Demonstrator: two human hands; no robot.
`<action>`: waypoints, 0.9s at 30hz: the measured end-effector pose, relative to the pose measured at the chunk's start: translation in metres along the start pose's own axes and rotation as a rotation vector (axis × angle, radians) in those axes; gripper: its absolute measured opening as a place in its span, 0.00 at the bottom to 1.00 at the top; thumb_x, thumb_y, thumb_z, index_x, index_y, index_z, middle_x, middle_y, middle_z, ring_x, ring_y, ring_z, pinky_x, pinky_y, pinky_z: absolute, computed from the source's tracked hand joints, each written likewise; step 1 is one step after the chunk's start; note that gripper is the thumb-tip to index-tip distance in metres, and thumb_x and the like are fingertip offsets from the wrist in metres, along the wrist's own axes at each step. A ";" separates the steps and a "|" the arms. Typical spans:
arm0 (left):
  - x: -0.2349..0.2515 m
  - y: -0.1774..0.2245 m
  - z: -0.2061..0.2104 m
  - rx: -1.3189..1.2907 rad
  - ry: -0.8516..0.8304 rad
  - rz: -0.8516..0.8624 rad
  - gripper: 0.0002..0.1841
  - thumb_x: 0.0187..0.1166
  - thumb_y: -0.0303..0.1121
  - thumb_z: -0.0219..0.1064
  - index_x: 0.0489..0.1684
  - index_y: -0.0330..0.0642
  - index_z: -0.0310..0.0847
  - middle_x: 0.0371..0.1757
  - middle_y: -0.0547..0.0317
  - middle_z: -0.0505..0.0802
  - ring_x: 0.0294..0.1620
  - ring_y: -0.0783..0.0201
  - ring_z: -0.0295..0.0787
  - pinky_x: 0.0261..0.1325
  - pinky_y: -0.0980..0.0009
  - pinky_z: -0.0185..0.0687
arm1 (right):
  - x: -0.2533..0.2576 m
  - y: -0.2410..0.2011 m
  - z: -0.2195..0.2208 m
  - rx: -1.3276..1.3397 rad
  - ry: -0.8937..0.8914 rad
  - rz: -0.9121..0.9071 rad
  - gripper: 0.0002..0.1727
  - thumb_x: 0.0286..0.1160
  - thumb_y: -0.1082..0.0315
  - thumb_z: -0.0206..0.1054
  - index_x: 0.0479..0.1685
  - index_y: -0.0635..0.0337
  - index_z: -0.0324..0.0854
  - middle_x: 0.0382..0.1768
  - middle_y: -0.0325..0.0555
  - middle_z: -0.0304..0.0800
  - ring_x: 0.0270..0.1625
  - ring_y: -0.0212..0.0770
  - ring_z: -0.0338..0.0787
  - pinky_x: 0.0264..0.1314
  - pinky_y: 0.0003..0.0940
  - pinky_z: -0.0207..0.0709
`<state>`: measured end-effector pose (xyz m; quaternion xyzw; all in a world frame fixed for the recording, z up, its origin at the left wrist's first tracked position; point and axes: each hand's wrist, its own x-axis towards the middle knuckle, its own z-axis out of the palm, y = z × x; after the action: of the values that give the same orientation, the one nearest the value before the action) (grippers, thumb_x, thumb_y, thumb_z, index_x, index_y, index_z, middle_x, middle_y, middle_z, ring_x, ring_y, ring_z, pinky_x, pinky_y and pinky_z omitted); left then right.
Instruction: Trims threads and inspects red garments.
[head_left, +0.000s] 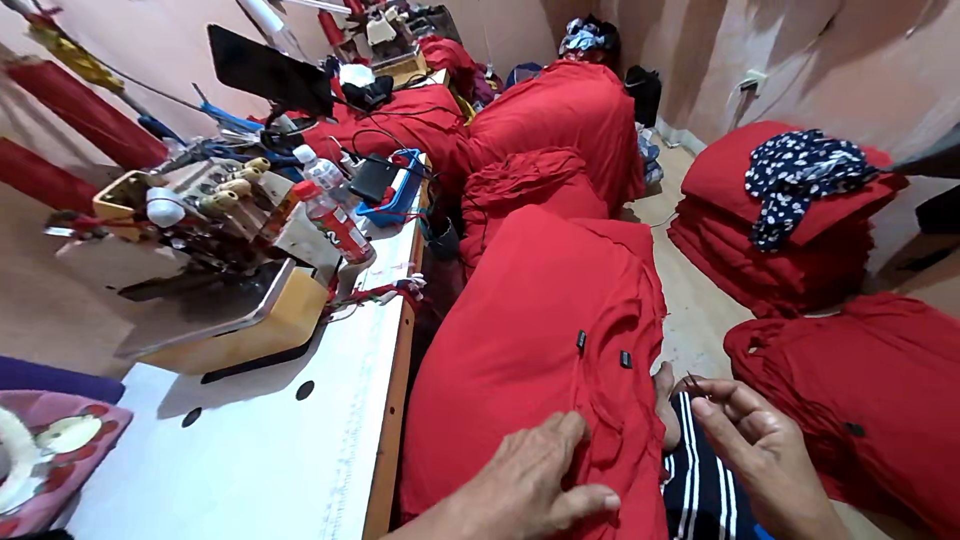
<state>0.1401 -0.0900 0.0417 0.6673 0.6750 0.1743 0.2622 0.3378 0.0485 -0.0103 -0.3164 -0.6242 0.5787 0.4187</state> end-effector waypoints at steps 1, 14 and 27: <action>-0.001 0.000 0.006 0.025 0.000 0.003 0.24 0.78 0.47 0.71 0.50 0.28 0.82 0.40 0.40 0.89 0.38 0.45 0.90 0.38 0.48 0.84 | -0.001 0.003 -0.002 -0.001 -0.001 0.020 0.10 0.76 0.68 0.63 0.52 0.59 0.80 0.31 0.22 0.86 0.25 0.14 0.79 0.26 0.10 0.73; -0.057 -0.060 -0.034 0.101 0.367 -0.301 0.10 0.70 0.27 0.61 0.21 0.30 0.75 0.17 0.50 0.76 0.19 0.56 0.74 0.25 0.57 0.69 | -0.007 0.013 -0.014 -0.077 -0.048 0.073 0.12 0.75 0.66 0.65 0.52 0.60 0.82 0.31 0.22 0.86 0.28 0.14 0.81 0.30 0.11 0.75; -0.052 -0.042 -0.019 0.374 0.275 -0.388 0.15 0.76 0.27 0.67 0.56 0.28 0.80 0.50 0.30 0.88 0.43 0.33 0.90 0.40 0.38 0.84 | -0.044 -0.011 0.027 -0.513 -0.904 -0.089 0.27 0.80 0.61 0.67 0.78 0.61 0.79 0.46 0.64 0.93 0.46 0.65 0.93 0.48 0.68 0.80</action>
<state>0.0939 -0.1413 0.0387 0.5326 0.8395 0.0823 0.0694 0.3347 -0.0037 -0.0058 -0.1006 -0.8772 0.4678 0.0407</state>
